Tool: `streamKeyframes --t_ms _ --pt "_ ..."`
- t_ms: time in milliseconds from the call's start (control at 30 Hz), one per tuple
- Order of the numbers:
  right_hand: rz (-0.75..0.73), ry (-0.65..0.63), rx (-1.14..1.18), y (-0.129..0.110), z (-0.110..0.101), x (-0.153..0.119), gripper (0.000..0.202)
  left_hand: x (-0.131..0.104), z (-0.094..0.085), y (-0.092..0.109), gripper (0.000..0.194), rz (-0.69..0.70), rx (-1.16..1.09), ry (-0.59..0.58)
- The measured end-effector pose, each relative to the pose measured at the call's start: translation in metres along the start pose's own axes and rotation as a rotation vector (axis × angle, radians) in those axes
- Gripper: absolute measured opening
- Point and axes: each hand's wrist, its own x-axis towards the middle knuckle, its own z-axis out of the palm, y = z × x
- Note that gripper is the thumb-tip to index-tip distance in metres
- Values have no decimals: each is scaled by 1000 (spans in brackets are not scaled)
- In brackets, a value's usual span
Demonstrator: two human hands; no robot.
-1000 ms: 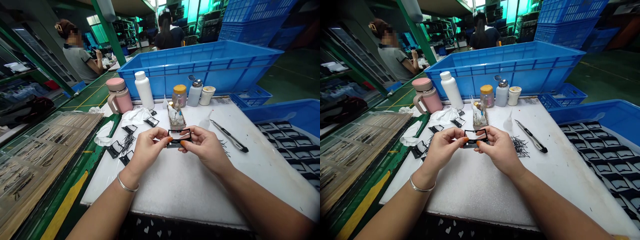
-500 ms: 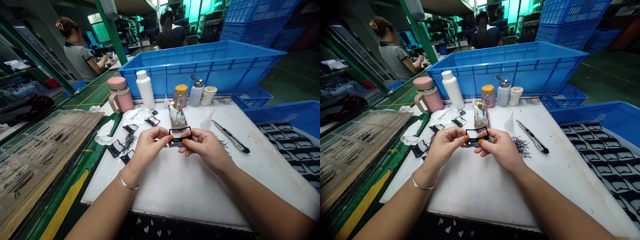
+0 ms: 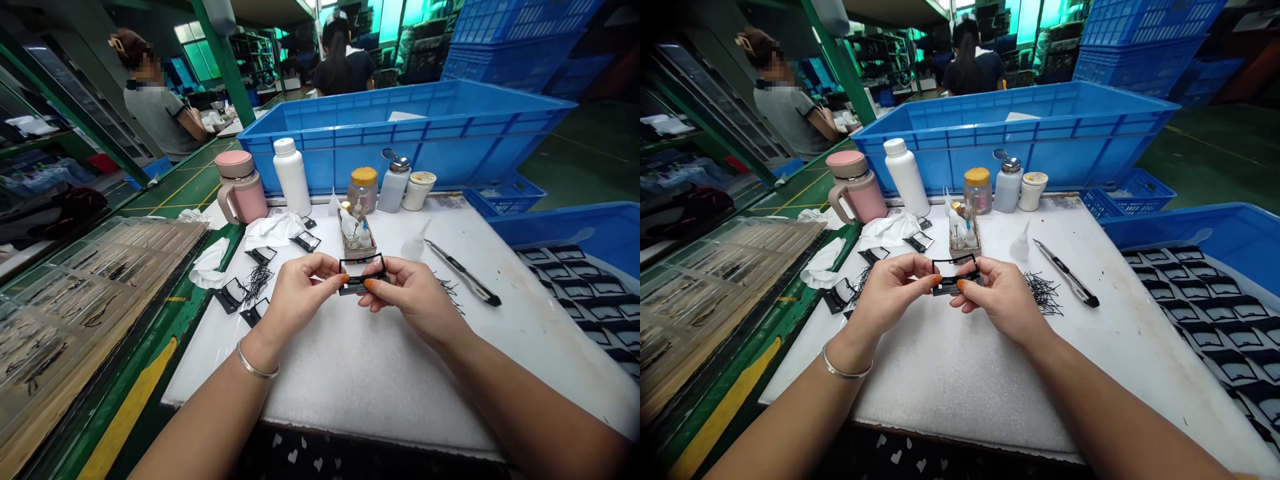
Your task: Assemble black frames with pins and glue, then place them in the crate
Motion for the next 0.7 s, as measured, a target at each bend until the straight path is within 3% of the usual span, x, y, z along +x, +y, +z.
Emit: streamKeyframes --t_ms 233,467,700 --pt "-16 1 -6 -1 0 0 20 0 2 -1 15 7 -12 9" --pt "17 -78 28 1 -5 1 23 1 1 0 15 -30 -89 -25" --pt "5 -51 14 -1 -3 1 23 1 2 0 16 -39 -105 -22"
